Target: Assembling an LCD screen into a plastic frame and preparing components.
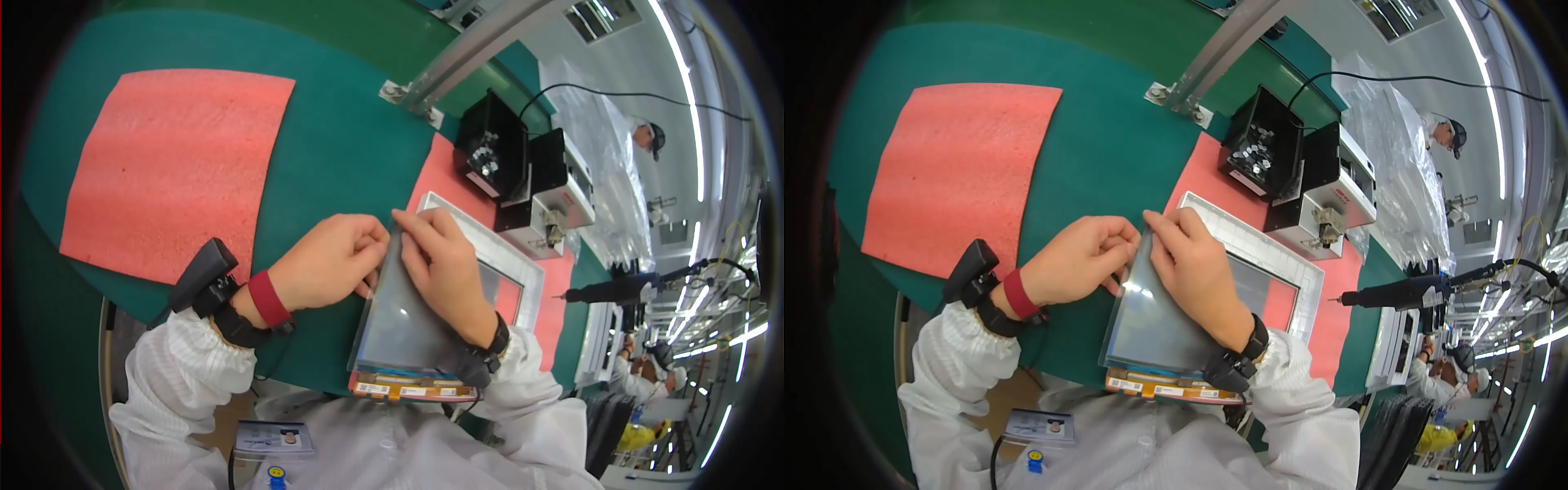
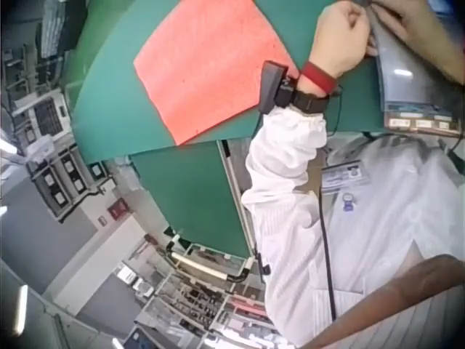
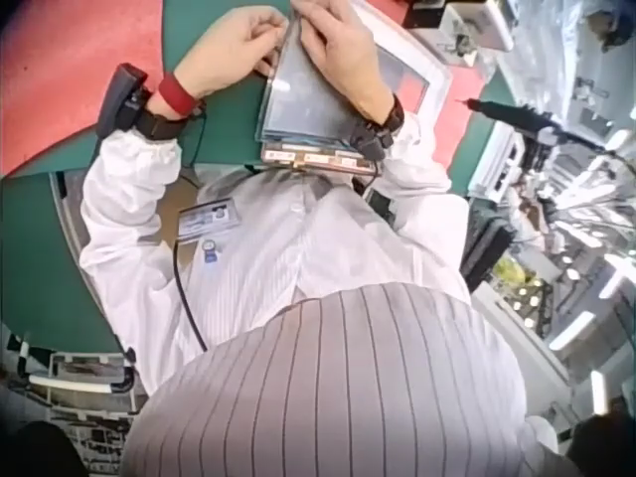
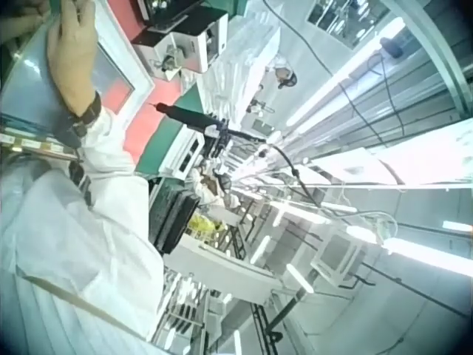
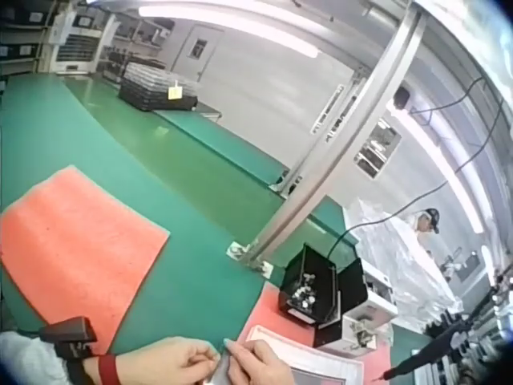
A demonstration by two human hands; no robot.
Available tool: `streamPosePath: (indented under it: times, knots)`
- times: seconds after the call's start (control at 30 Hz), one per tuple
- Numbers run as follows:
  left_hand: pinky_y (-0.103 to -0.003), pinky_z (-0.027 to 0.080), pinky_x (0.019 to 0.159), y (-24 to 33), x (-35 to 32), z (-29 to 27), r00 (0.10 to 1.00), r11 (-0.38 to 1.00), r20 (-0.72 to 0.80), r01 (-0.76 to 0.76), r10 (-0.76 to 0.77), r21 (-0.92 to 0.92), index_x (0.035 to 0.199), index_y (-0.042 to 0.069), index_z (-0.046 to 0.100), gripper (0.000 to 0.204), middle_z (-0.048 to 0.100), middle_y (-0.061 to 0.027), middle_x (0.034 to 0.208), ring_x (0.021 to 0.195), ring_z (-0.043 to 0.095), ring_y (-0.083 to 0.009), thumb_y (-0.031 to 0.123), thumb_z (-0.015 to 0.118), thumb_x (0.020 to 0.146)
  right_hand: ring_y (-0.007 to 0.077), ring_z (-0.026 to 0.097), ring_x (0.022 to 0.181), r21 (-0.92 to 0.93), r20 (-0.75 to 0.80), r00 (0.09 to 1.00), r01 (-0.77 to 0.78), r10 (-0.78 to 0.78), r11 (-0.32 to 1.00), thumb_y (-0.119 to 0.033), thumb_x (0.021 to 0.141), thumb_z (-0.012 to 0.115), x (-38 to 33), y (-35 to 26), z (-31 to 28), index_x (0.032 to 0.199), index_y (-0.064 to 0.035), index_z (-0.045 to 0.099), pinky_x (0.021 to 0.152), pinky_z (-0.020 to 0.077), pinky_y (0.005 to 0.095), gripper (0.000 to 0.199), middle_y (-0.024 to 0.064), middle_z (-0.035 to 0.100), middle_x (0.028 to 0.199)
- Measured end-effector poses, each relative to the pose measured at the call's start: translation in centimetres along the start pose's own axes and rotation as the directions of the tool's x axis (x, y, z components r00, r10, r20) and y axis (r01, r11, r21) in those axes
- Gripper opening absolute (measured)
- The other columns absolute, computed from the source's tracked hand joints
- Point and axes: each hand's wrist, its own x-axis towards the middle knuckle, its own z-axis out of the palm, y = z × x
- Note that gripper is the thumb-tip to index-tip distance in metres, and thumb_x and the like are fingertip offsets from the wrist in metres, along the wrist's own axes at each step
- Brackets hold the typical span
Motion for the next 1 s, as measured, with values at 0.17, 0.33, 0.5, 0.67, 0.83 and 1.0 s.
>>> streamPosePath:
  times: [0.17,0.33,0.5,0.67,0.83,1.0]
  knots:
    - [-0.027,0.054,0.055,0.0,-0.1,-0.1,1.000,1.000,-0.004,0.010,-0.010,0.004,0.096,-0.005,0.054,0.015,0.063,-0.0080,0.072,0.062,0.064,-0.0144,0.009,0.049,0.099,0.0267,0.064,0.072,-0.149,-0.002,0.993,0.117,-0.119,0.982,0.001,0.078,0.067,-0.5,-0.1,0.1,0.110,-0.0026,0.067,0.063,0.0527,0.0352,0.032,0.0110,0.060,0.090]
    - [-0.027,0.054,0.055,0.0,0.0,0.0,1.000,1.000,-0.005,0.012,-0.012,0.012,0.096,-0.005,0.054,0.016,0.063,-0.0079,0.072,0.061,0.063,-0.0143,0.009,0.049,0.099,0.0266,0.062,0.066,-0.056,-0.044,0.997,0.054,-0.057,0.997,-0.001,0.079,0.068,-0.1,0.3,0.0,0.101,-0.0030,0.069,0.060,0.0513,0.0345,0.021,0.0101,0.061,0.084]
    - [-0.026,0.053,0.055,0.1,0.0,0.1,1.000,1.000,0.010,0.003,-0.003,0.022,0.097,-0.005,0.054,0.016,0.063,-0.0081,0.074,0.063,0.064,-0.0136,0.010,0.049,0.099,0.0278,0.060,0.064,0.037,-0.001,1.000,-0.022,0.022,0.999,-0.003,0.082,0.067,1.2,0.7,-0.2,0.092,-0.0031,0.066,0.058,0.0479,0.0352,0.010,0.0118,0.059,0.079]
    - [-0.025,0.054,0.056,0.1,-0.2,0.1,1.000,1.000,0.001,0.020,-0.020,-0.001,0.100,-0.005,0.055,0.016,0.063,-0.0079,0.079,0.065,0.064,-0.0130,0.010,0.050,0.099,0.0302,0.060,0.070,-0.009,0.010,0.999,0.037,-0.037,0.999,-0.002,0.084,0.064,0.3,0.1,-1.0,0.089,-0.0020,0.062,0.061,0.0482,0.0364,0.006,0.0121,0.057,0.081]
    - [-0.025,0.054,0.057,0.2,-0.5,0.1,0.999,0.999,0.000,0.035,-0.035,0.018,0.101,-0.005,0.055,0.016,0.062,-0.0072,0.082,0.066,0.064,-0.0129,0.010,0.051,0.098,0.0301,0.059,0.076,0.025,0.090,0.995,-0.052,0.049,0.998,0.000,0.087,0.061,-2.9,-0.8,-3.7,0.092,-0.0024,0.057,0.064,0.0465,0.0349,0.007,0.0121,0.056,0.087]
    - [-0.025,0.055,0.058,0.4,-0.3,0.3,0.998,0.997,-0.004,0.065,-0.065,0.045,0.103,-0.005,0.055,0.017,0.062,-0.0071,0.085,0.067,0.064,-0.0125,0.010,0.051,0.098,0.0268,0.056,0.074,0.089,0.082,0.985,-0.157,0.150,0.984,0.002,0.088,0.060,-7.2,-0.3,-6.5,0.093,-0.0017,0.056,0.065,0.0453,0.0318,0.007,0.0115,0.055,0.089]
